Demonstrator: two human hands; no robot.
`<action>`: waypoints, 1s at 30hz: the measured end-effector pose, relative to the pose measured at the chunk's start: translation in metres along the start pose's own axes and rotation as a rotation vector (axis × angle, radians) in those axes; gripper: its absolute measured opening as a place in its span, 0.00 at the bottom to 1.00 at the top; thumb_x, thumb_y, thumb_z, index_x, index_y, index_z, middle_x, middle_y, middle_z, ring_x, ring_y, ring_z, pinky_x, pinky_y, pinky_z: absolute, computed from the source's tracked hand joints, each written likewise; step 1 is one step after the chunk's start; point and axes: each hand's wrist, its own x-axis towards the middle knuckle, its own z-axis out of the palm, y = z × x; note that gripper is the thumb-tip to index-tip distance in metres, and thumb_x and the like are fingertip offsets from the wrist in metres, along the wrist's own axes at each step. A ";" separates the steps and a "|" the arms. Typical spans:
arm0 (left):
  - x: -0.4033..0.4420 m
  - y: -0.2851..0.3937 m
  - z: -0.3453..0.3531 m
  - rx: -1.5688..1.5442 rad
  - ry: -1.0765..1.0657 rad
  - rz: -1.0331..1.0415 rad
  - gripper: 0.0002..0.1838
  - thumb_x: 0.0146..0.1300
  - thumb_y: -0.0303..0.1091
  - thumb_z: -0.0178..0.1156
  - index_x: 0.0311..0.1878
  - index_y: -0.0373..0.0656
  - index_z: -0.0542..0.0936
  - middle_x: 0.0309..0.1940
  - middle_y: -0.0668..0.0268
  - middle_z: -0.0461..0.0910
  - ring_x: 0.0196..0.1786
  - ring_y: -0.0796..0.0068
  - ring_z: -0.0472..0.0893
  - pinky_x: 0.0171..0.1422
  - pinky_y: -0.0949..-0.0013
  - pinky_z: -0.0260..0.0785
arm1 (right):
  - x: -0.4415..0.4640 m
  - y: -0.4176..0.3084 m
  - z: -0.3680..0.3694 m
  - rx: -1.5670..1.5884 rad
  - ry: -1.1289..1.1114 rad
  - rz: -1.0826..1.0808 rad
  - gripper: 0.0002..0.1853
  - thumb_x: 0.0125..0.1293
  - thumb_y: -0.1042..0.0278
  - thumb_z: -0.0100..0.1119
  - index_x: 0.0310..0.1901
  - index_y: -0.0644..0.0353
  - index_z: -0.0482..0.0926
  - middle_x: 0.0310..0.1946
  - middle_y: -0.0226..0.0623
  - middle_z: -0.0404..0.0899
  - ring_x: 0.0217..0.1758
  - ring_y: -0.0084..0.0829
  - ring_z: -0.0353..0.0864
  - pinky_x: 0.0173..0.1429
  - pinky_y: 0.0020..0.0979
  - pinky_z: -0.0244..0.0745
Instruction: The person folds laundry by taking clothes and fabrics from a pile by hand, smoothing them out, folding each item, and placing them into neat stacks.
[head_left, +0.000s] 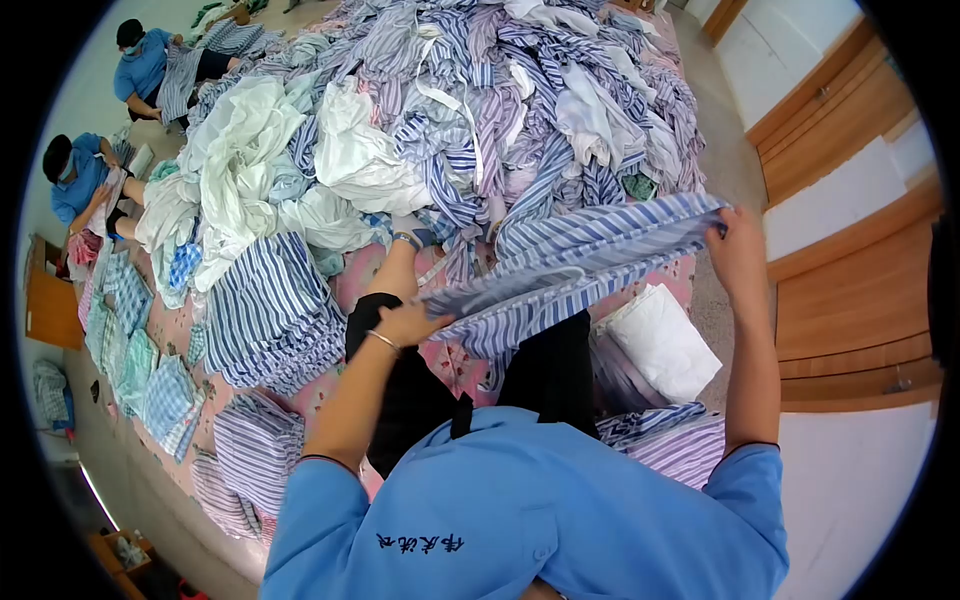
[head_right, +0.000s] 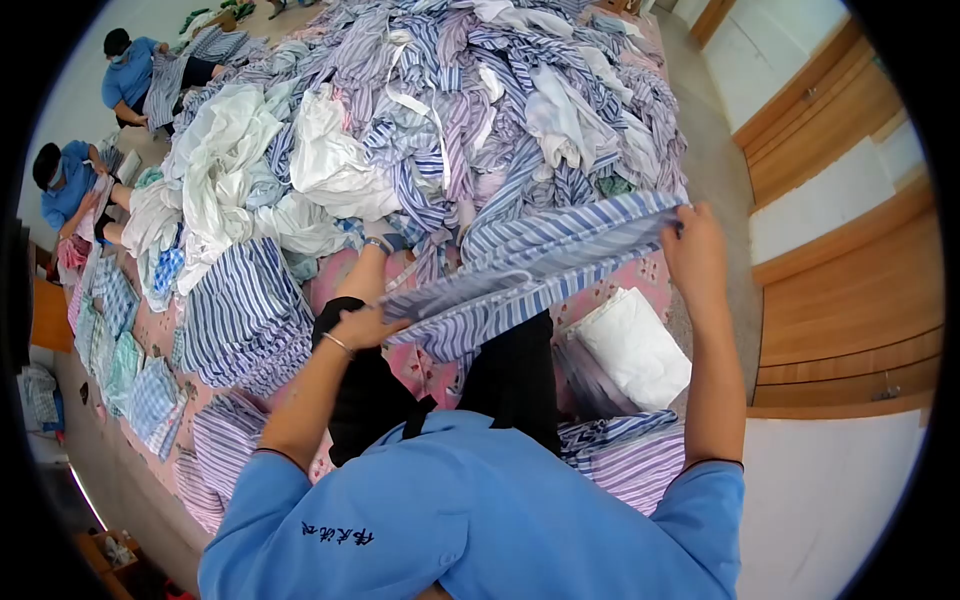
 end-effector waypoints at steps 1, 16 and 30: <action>-0.012 -0.011 -0.020 0.103 0.045 0.041 0.51 0.51 0.71 0.52 0.67 0.36 0.59 0.63 0.45 0.66 0.65 0.50 0.67 0.66 0.36 0.48 | 0.001 0.012 0.014 -0.075 -0.063 0.029 0.18 0.50 0.80 0.50 0.46 0.68 0.69 0.35 0.52 0.69 0.44 0.54 0.72 0.46 0.41 0.70; -0.027 -0.122 -0.112 0.515 0.393 -0.079 0.55 0.37 0.47 0.75 0.68 0.51 0.54 0.61 0.56 0.68 0.62 0.57 0.69 0.62 0.41 0.55 | 0.017 -0.017 0.133 0.072 -0.605 -0.065 0.34 0.46 0.75 0.57 0.59 0.67 0.59 0.55 0.63 0.65 0.60 0.58 0.67 0.60 0.42 0.68; -0.107 0.046 0.042 -0.433 0.594 0.509 0.23 0.51 0.37 0.68 0.50 0.42 0.75 0.41 0.60 0.75 0.40 0.59 0.79 0.44 0.64 0.72 | -0.061 -0.123 0.059 0.397 -0.590 -0.293 0.35 0.51 0.79 0.54 0.63 0.66 0.55 0.60 0.70 0.56 0.46 0.58 0.75 0.53 0.44 0.70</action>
